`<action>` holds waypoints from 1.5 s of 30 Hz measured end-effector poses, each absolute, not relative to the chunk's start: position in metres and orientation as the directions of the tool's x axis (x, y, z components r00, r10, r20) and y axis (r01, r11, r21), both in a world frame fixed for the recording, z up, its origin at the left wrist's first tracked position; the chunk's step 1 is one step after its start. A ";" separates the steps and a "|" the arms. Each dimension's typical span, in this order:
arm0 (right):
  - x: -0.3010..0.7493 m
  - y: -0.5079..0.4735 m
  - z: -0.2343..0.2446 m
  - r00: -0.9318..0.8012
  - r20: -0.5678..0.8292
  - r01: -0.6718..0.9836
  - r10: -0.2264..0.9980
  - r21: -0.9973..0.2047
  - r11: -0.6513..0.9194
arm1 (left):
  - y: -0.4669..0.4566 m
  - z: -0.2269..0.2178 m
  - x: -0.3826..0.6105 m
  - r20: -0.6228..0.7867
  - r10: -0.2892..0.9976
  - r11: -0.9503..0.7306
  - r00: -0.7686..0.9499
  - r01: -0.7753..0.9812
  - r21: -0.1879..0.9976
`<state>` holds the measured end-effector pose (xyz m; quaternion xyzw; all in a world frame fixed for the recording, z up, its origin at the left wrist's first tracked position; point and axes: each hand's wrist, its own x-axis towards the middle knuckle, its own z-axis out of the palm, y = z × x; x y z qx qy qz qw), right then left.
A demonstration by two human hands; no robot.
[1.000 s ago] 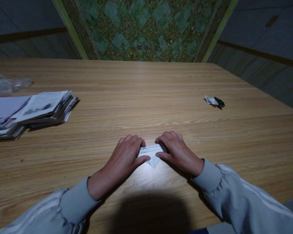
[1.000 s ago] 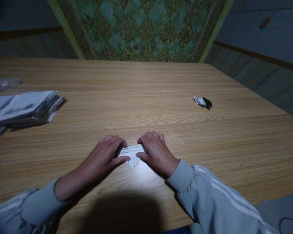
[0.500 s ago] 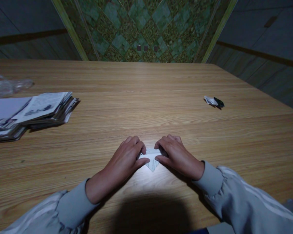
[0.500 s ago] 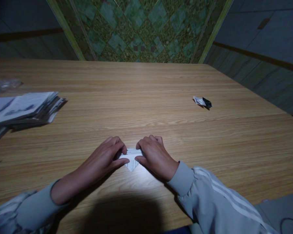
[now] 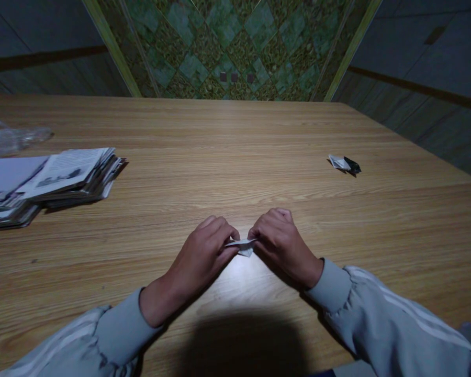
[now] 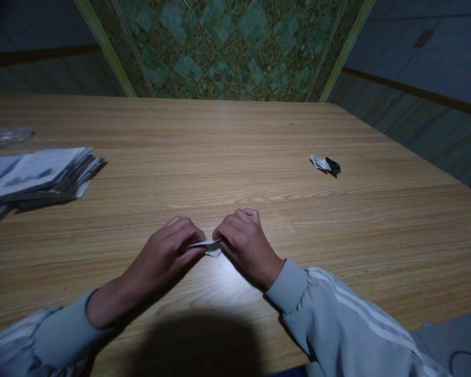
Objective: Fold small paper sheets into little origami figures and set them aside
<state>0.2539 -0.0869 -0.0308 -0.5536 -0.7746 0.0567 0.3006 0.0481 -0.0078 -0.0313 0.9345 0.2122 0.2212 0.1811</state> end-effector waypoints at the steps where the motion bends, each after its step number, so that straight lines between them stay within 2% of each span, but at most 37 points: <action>1: 0.254 -0.087 -0.030 -0.198 0.471 0.835 0.860 -0.378 0.399 | -0.008 -0.029 0.047 0.401 0.452 -0.875 0.797 0.309 0.373; 3: 0.255 -0.087 -0.027 -0.201 0.554 0.856 0.808 -0.302 0.420 | -0.009 -0.027 0.046 0.514 0.372 -0.928 0.773 0.309 0.207; 5: 0.256 -0.087 -0.027 -0.239 0.565 0.875 0.790 -0.227 0.427 | -0.009 -0.028 0.045 0.545 0.305 -0.943 0.781 0.327 0.059; 8: 0.256 -0.085 -0.031 -0.316 0.500 0.895 0.807 -0.127 0.429 | -0.009 -0.033 0.046 0.433 0.304 -0.940 0.849 0.341 -0.007; 12: 0.255 -0.081 -0.037 -0.390 0.362 0.888 0.846 -0.095 0.450 | -0.009 -0.037 0.048 0.239 0.382 -0.924 0.893 0.372 0.087; 16: 0.257 -0.080 -0.036 -0.409 0.275 0.879 0.870 -0.138 0.457 | -0.010 -0.036 0.045 0.167 0.401 -0.909 0.901 0.370 0.191; 23: 0.264 -0.081 -0.033 -0.398 0.255 0.842 0.881 -0.279 0.461 | -0.014 -0.041 0.038 0.179 0.405 -0.913 0.897 0.388 0.123; 26: 0.267 -0.082 -0.033 -0.380 0.246 0.834 0.892 -0.326 0.446 | -0.015 -0.042 0.037 0.181 0.412 -0.909 0.893 0.391 0.142; 31: 0.269 -0.082 -0.032 -0.366 0.231 0.832 0.902 -0.353 0.428 | -0.016 -0.041 0.037 0.191 0.424 -0.903 0.885 0.399 0.158; 35: 0.271 -0.082 -0.030 -0.336 0.215 0.844 0.917 -0.363 0.394 | -0.016 -0.043 0.036 0.252 0.455 -0.890 0.854 0.427 0.160; 39: 0.273 -0.081 -0.033 -0.306 0.198 0.842 0.931 -0.400 0.362 | -0.015 -0.046 0.036 0.283 0.505 -0.860 0.815 0.449 0.242; 45: 0.273 -0.079 -0.040 -0.207 0.197 0.843 0.958 -0.461 0.277 | -0.013 -0.045 0.039 0.249 0.593 -0.790 0.766 0.493 0.365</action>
